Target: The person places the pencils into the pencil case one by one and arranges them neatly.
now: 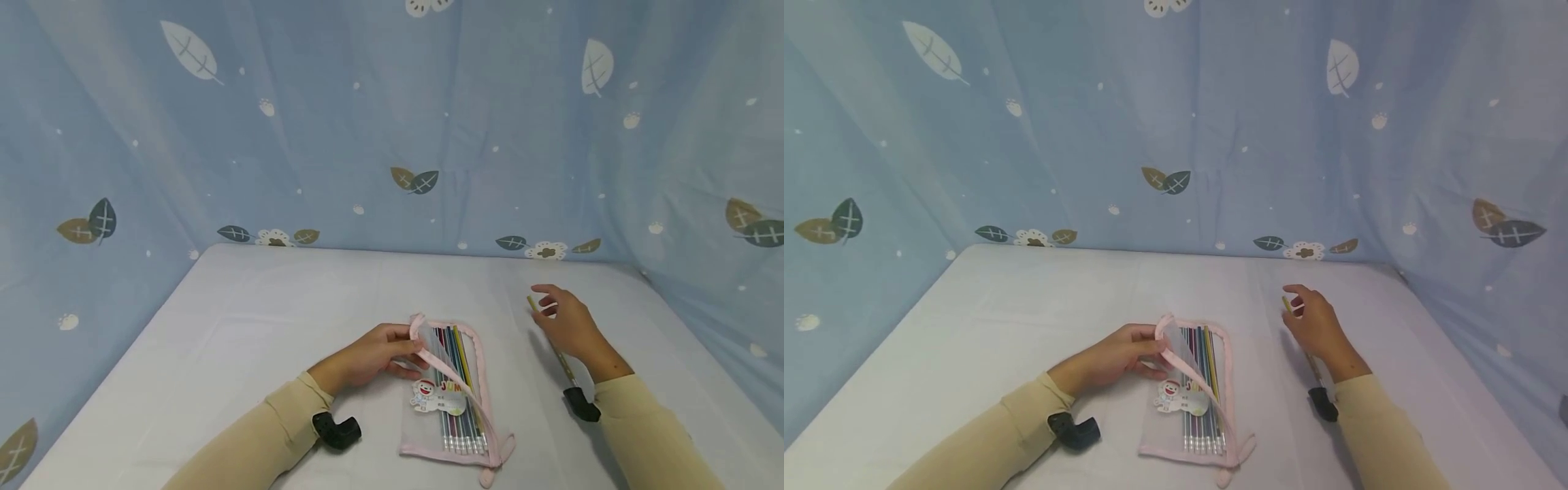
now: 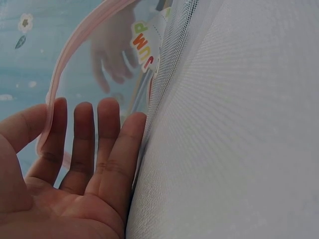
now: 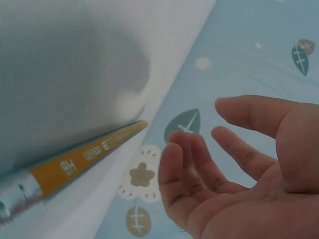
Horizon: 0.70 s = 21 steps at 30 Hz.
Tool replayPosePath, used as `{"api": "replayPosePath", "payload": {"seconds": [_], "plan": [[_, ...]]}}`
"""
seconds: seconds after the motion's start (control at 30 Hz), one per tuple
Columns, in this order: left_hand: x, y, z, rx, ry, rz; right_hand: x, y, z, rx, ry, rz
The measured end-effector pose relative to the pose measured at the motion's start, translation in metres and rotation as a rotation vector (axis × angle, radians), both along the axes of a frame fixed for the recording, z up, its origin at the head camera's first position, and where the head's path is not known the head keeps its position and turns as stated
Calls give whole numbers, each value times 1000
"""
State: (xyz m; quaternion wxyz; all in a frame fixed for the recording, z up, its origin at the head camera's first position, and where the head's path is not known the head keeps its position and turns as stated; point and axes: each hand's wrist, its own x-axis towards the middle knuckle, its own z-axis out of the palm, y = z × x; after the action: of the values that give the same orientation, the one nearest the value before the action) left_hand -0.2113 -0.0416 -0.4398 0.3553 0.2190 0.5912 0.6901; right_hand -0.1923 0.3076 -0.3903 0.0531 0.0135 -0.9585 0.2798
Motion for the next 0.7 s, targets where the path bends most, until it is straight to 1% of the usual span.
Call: {"api": "replayPosePath", "payload": {"seconds": [0.2, 0.27, 0.5, 0.7], "plan": [[-1, 0, -1, 0, -15, 6, -3, 6, -3, 8, -82, 20], [0, 0, 0, -2, -14, 8, -4, 8, -3, 19, -98, 25], [-1, -1, -1, 0, -13, -1, -6, 17, -7, 60, -163, 11], [0, -1, 1, -3, -8, 3, -8, 19, -8, 56, -218, 2]]}}
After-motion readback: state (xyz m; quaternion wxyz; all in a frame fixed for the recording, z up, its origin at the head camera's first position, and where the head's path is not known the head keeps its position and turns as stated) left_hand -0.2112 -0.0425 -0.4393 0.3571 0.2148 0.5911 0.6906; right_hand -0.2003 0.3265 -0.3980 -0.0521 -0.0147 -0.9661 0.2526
